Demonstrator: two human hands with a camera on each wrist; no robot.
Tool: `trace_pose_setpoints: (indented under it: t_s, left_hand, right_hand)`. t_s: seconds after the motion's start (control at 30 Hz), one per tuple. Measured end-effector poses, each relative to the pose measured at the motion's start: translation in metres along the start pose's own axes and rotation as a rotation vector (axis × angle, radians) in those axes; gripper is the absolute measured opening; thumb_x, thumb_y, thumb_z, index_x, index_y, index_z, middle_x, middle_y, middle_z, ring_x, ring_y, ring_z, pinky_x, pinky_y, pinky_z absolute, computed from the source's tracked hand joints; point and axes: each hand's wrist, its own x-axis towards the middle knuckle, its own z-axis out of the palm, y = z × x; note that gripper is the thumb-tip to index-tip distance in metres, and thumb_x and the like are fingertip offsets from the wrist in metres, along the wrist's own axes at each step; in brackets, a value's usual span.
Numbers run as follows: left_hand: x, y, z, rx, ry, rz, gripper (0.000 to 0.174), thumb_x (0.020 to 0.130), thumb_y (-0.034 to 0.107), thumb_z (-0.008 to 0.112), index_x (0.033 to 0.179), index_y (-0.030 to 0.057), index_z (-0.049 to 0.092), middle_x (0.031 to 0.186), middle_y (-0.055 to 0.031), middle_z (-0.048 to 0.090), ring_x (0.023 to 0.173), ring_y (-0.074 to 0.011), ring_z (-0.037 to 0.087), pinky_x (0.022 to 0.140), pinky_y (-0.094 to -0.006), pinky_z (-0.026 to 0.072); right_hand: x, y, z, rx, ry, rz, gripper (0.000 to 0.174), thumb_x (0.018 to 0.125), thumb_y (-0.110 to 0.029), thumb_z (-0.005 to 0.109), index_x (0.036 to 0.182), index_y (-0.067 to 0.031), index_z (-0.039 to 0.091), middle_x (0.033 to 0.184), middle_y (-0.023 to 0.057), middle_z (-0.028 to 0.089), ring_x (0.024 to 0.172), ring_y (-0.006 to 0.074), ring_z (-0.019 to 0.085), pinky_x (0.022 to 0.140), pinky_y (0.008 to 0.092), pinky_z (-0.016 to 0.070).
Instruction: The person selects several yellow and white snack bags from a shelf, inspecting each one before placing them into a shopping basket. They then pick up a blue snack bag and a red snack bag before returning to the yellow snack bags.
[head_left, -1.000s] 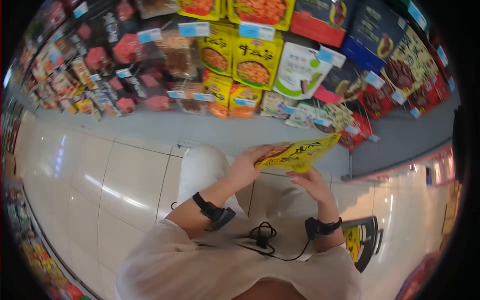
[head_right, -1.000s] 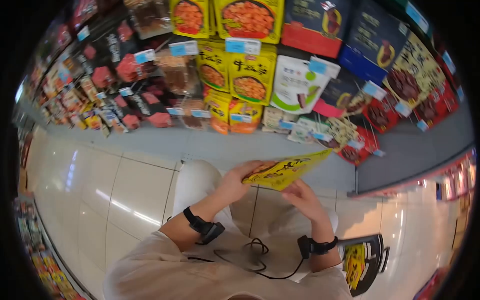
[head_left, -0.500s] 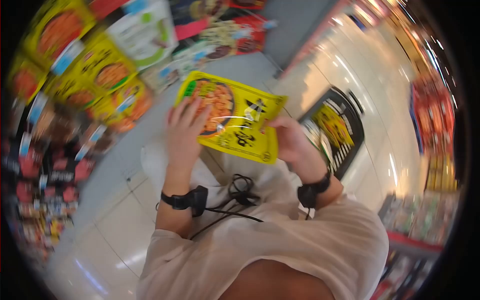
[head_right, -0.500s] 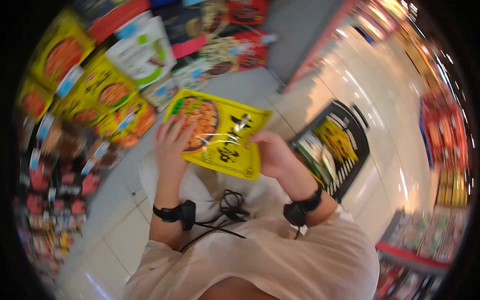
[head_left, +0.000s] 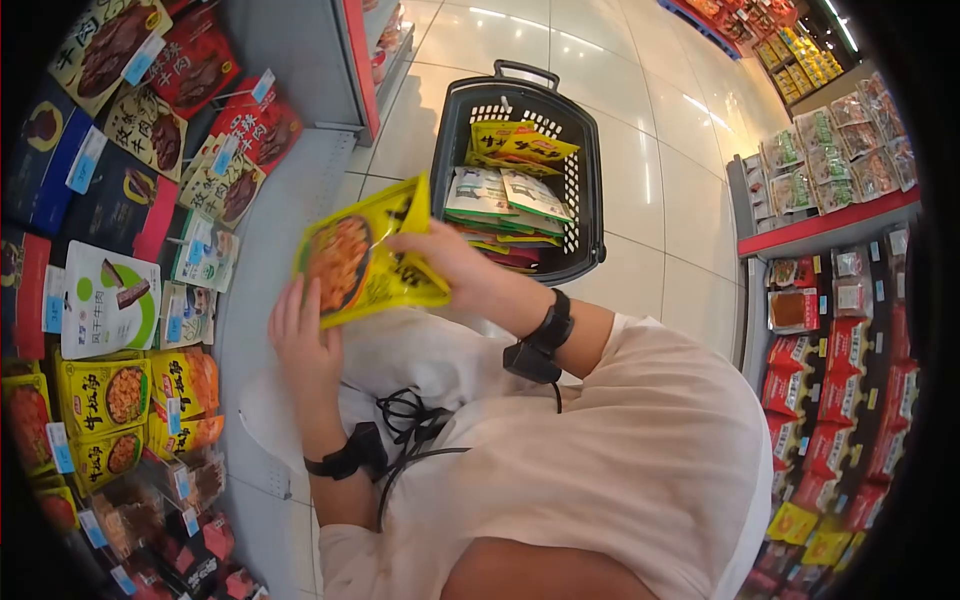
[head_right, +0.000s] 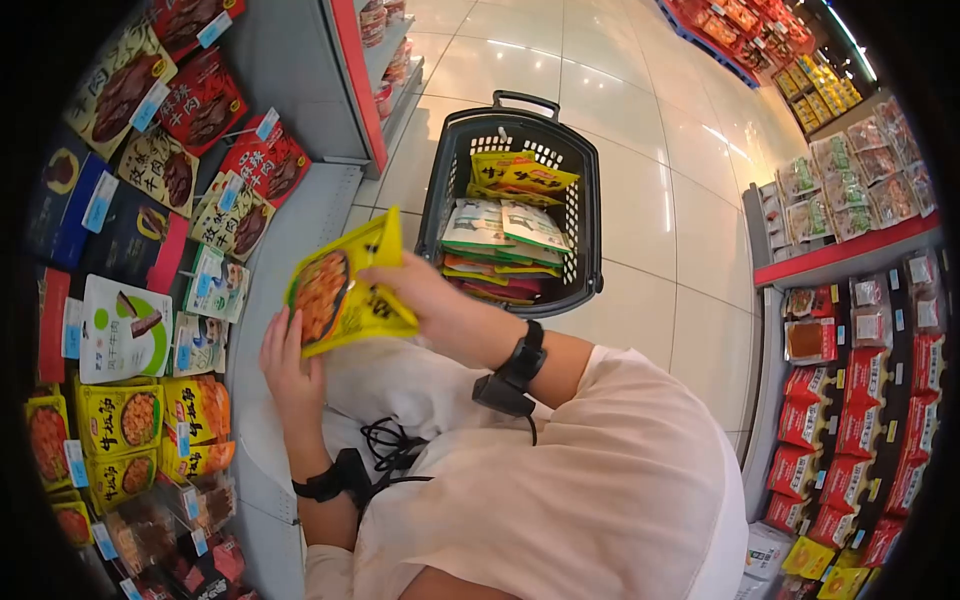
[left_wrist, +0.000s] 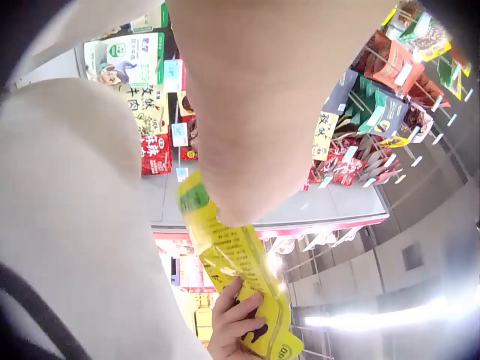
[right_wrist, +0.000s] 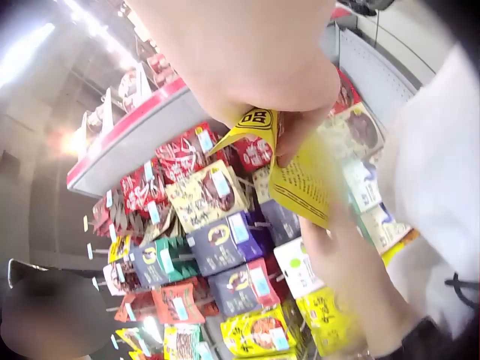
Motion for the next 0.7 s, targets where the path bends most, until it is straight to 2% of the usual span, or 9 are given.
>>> trace_pose_setpoints:
  t_s: [0.03,0.07,0.1,0.2,0.23,0.33,0.5,0.6,0.7]
  left_hand:
    - [0.003,0.005,0.006,-0.097,0.004,-0.04,0.048,0.078,0.013,0.059,0.125,0.0072,0.05,0.131,-0.012,0.046,0.122,-0.0306,0.041,0.102,-0.0438,0.029]
    - [0.004,0.007,0.01,-0.195,0.009,-0.084,0.047,0.08,0.012,0.058,0.126,0.0063,0.049,0.131,-0.0134,0.046,0.122,-0.0314,0.041,0.102,-0.0435,0.0301]
    - [0.004,0.007,0.012,-0.211,-0.005,-0.107,0.045,0.082,0.012,0.056,0.126,0.0045,0.048,0.131,-0.0154,0.045,0.122,-0.0331,0.041,0.101,-0.0427,0.0322]
    - [0.005,0.004,0.014,-0.298,-0.008,-0.168,0.045,0.083,0.011,0.056,0.126,0.0027,0.047,0.13,-0.017,0.045,0.121,-0.0338,0.041,0.101,-0.0411,0.033]
    - [0.005,0.002,0.015,-0.3,-0.011,-0.177,0.045,0.083,0.011,0.056,0.126,0.0027,0.047,0.13,-0.017,0.045,0.121,-0.0338,0.041,0.101,-0.0411,0.033]
    - [0.005,-0.001,0.014,-0.34,-0.008,-0.207,0.044,0.083,0.009,0.055,0.126,0.0011,0.047,0.13,-0.0181,0.045,0.121,-0.0346,0.042,0.101,-0.0396,0.0335]
    - [0.004,-0.004,0.017,-0.368,-0.022,-0.24,0.043,0.083,0.007,0.053,0.125,-0.0006,0.047,0.128,-0.0171,0.047,0.119,-0.032,0.045,0.099,-0.0355,0.0361]
    - [0.005,-0.001,0.016,-0.414,-0.061,-0.277,0.043,0.083,0.009,0.055,0.124,-0.0003,0.047,0.128,-0.0183,0.046,0.12,-0.0337,0.044,0.1,-0.038,0.0349]
    - [0.007,-0.002,0.018,-0.432,-0.073,-0.277,0.043,0.083,0.009,0.055,0.124,-0.0002,0.048,0.128,-0.0182,0.047,0.119,-0.0338,0.044,0.1,-0.0379,0.0356]
  right_hand:
    - [0.003,-0.01,-0.015,0.009,0.038,-0.028,0.029,0.084,-0.008,0.058,0.111,-0.0034,0.051,0.099,0.0108,0.063,0.084,0.0235,0.065,0.07,0.0381,0.0547]
    - [0.013,-0.014,-0.037,0.004,0.173,-0.043,0.028,0.083,-0.009,0.058,0.11,-0.0038,0.052,0.097,0.0106,0.063,0.081,0.0247,0.065,0.067,0.0392,0.0552]
    - [0.011,-0.029,-0.048,0.032,0.157,-0.101,0.026,0.084,-0.013,0.056,0.108,-0.0036,0.053,0.096,0.0105,0.064,0.081,0.0235,0.065,0.07,0.0374,0.0553]
    - [0.021,-0.059,-0.101,0.065,0.387,-0.251,0.029,0.086,-0.017,0.056,0.111,-0.0027,0.05,0.096,0.011,0.063,0.083,0.0232,0.064,0.069,0.0362,0.0552]
    - [0.034,-0.062,-0.137,0.043,0.412,-0.378,0.029,0.087,-0.017,0.056,0.111,-0.0026,0.05,0.096,0.0108,0.063,0.083,0.0229,0.064,0.071,0.0365,0.0548]
    - [0.053,-0.072,-0.209,0.141,0.523,-0.535,0.025,0.089,-0.014,0.053,0.11,-0.0014,0.048,0.101,0.0117,0.062,0.088,0.0242,0.064,0.073,0.0384,0.0552]
    - [0.058,-0.062,-0.258,0.26,0.663,-0.551,0.028,0.089,-0.013,0.052,0.114,-0.0008,0.046,0.106,0.0117,0.06,0.091,0.0258,0.063,0.076,0.0394,0.0551]
    - [0.063,-0.043,-0.259,0.287,0.708,-0.536,0.028,0.089,-0.012,0.052,0.115,-0.0017,0.046,0.105,0.0107,0.06,0.09,0.0261,0.064,0.076,0.039,0.0552]
    - [0.077,-0.026,-0.261,0.271,0.79,-0.415,0.031,0.088,-0.018,0.055,0.115,-0.0049,0.047,0.105,0.01,0.061,0.09,0.0262,0.064,0.073,0.0385,0.0552]
